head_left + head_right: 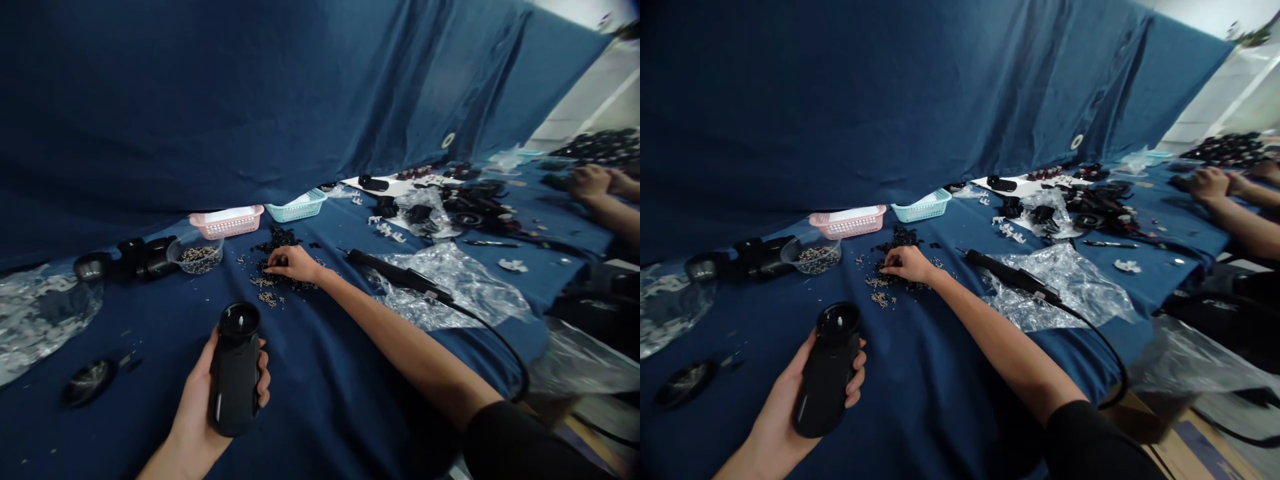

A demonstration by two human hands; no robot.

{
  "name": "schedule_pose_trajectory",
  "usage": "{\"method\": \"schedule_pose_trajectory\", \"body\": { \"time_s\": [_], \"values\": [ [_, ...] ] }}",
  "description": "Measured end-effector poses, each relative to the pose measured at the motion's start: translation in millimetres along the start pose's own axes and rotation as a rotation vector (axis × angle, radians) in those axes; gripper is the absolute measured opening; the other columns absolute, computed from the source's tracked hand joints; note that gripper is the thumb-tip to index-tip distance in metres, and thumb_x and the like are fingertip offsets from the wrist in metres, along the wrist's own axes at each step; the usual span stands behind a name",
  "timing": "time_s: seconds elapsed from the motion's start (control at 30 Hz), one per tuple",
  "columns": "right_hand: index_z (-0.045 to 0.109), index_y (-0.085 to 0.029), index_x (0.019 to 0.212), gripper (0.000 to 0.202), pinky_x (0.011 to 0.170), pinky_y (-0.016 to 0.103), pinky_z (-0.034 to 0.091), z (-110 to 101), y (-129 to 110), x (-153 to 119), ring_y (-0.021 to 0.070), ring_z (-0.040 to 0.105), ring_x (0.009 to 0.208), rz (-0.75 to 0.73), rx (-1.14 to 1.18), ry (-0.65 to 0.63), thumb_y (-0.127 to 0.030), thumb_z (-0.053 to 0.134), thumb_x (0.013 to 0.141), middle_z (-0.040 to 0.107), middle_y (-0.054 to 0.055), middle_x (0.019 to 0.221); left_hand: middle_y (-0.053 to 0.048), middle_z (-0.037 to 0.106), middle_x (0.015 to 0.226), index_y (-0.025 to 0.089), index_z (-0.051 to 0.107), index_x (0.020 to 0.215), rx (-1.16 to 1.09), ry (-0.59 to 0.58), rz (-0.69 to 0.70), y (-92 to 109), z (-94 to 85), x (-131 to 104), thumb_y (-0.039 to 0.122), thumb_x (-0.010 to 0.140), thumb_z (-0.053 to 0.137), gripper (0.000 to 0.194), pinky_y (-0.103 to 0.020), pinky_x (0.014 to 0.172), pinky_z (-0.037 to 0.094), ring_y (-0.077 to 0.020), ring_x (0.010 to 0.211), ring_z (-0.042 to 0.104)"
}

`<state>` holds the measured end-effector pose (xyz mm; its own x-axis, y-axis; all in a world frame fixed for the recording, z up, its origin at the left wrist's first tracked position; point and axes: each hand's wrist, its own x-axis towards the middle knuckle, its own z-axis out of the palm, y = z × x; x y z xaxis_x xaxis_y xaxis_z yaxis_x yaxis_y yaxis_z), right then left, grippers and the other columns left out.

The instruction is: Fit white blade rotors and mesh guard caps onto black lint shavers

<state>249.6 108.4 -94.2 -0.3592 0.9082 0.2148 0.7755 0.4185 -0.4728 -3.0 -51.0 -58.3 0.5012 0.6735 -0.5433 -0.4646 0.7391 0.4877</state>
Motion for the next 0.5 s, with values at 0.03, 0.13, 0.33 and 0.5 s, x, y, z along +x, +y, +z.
{"method": "schedule_pose_trajectory", "body": {
  "time_s": [0.03, 0.13, 0.33, 0.5],
  "values": [
    [0.063, -0.016, 0.121, 0.029, 0.086, 0.041, 0.058, -0.8, -1.2, -0.5, 0.0212, 0.067, 0.100, -0.006, 0.004, -0.026, -0.034, 0.062, 0.098, 0.066, 0.009, 0.119, -0.012, 0.067, 0.076, 0.003, 0.073, 0.093, -0.007, -0.010, -0.001, -0.4, -0.4, 0.0, 0.047, 0.100, 0.039, 0.056, -0.029, 0.052, 0.048, -0.0185, 0.056, 0.061],
    [0.063, -0.015, 0.121, 0.029, 0.084, 0.041, 0.059, -2.4, -2.7, -0.7, 0.0208, 0.068, 0.098, -0.011, 0.011, -0.079, -0.033, 0.063, 0.098, 0.066, 0.008, 0.118, -0.012, 0.067, 0.077, 0.004, 0.072, 0.094, -0.030, -0.053, 0.006, -0.7, -1.1, 0.9, 0.051, 0.098, 0.041, 0.057, -0.029, 0.053, 0.048, -0.0187, 0.057, 0.061],
    [0.064, -0.015, 0.117, 0.026, 0.084, 0.040, 0.059, -0.1, -7.1, -2.6, 0.0198, 0.068, 0.096, -0.001, 0.018, -0.010, -0.034, 0.062, 0.099, 0.067, 0.008, 0.115, -0.009, 0.068, 0.072, 0.006, 0.070, 0.090, -0.099, -0.141, -0.023, -2.8, -2.5, 3.4, 0.059, 0.097, 0.036, 0.062, -0.029, 0.054, 0.046, -0.0180, 0.055, 0.063],
    [0.068, -0.016, 0.103, 0.022, 0.081, 0.036, 0.058, 1.4, -2.0, -3.2, 0.0176, 0.068, 0.089, 0.083, 0.035, 0.142, -0.036, 0.062, 0.098, 0.070, 0.005, 0.103, -0.011, 0.066, 0.071, 0.005, 0.068, 0.089, -0.137, -0.152, -0.056, -6.4, -7.3, 9.1, 0.066, 0.095, 0.026, 0.074, -0.034, 0.057, 0.044, -0.0218, 0.056, 0.064]
  ]
}}
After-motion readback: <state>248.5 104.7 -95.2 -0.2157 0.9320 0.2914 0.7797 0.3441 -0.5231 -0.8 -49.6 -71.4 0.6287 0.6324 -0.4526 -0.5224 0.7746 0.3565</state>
